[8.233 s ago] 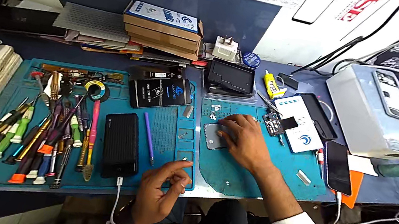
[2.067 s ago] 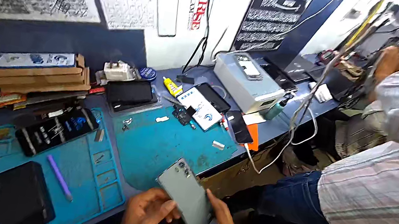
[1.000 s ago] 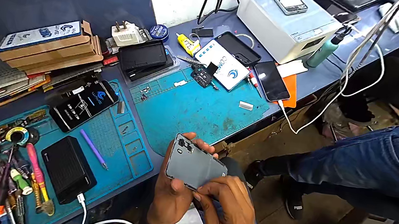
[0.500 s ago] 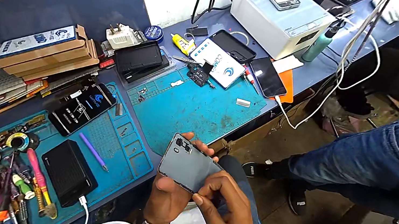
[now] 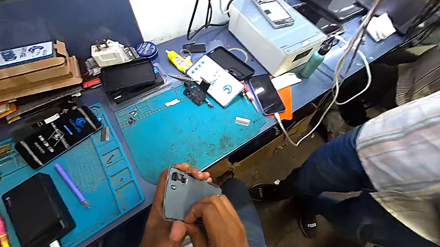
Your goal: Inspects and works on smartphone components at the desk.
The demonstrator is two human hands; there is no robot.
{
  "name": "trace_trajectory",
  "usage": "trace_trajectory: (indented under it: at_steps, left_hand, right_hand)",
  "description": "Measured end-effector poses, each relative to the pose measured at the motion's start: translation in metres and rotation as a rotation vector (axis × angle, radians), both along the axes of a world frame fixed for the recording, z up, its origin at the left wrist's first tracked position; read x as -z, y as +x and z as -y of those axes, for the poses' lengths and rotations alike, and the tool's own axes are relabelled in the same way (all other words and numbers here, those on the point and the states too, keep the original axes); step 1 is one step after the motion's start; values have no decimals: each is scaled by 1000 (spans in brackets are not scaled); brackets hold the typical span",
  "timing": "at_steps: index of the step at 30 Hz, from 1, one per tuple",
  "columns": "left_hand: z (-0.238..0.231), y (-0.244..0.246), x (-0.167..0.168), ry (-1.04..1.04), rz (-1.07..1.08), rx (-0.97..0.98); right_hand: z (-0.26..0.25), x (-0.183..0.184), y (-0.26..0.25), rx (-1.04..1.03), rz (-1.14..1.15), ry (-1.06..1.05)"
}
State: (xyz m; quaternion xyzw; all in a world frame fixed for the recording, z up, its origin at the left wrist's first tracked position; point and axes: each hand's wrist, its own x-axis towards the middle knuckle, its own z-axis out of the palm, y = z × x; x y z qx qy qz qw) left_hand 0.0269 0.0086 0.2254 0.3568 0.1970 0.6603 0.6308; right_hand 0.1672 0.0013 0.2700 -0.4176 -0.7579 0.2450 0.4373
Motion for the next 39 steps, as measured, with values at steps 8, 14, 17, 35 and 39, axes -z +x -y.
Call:
trace_trajectory:
  at_steps: [8,14,17,35,39]
  left_hand:
    - [-10,7,-3,38,-59,4]
    - [-2,5,3,-16,42,78]
    - [2,-2,7,-44,58,112]
    - [16,-39,15,-137,229,127]
    - [16,-57,4,-153,262,114]
  right_hand:
    - [-4,2,8,-95,-30,-48]
    - [-1,11,7,-143,-73,-43]
    - [0,14,7,-215,-85,-112]
    - [16,43,40,-275,-289,-536]
    - [-25,54,56,-81,-150,-722]
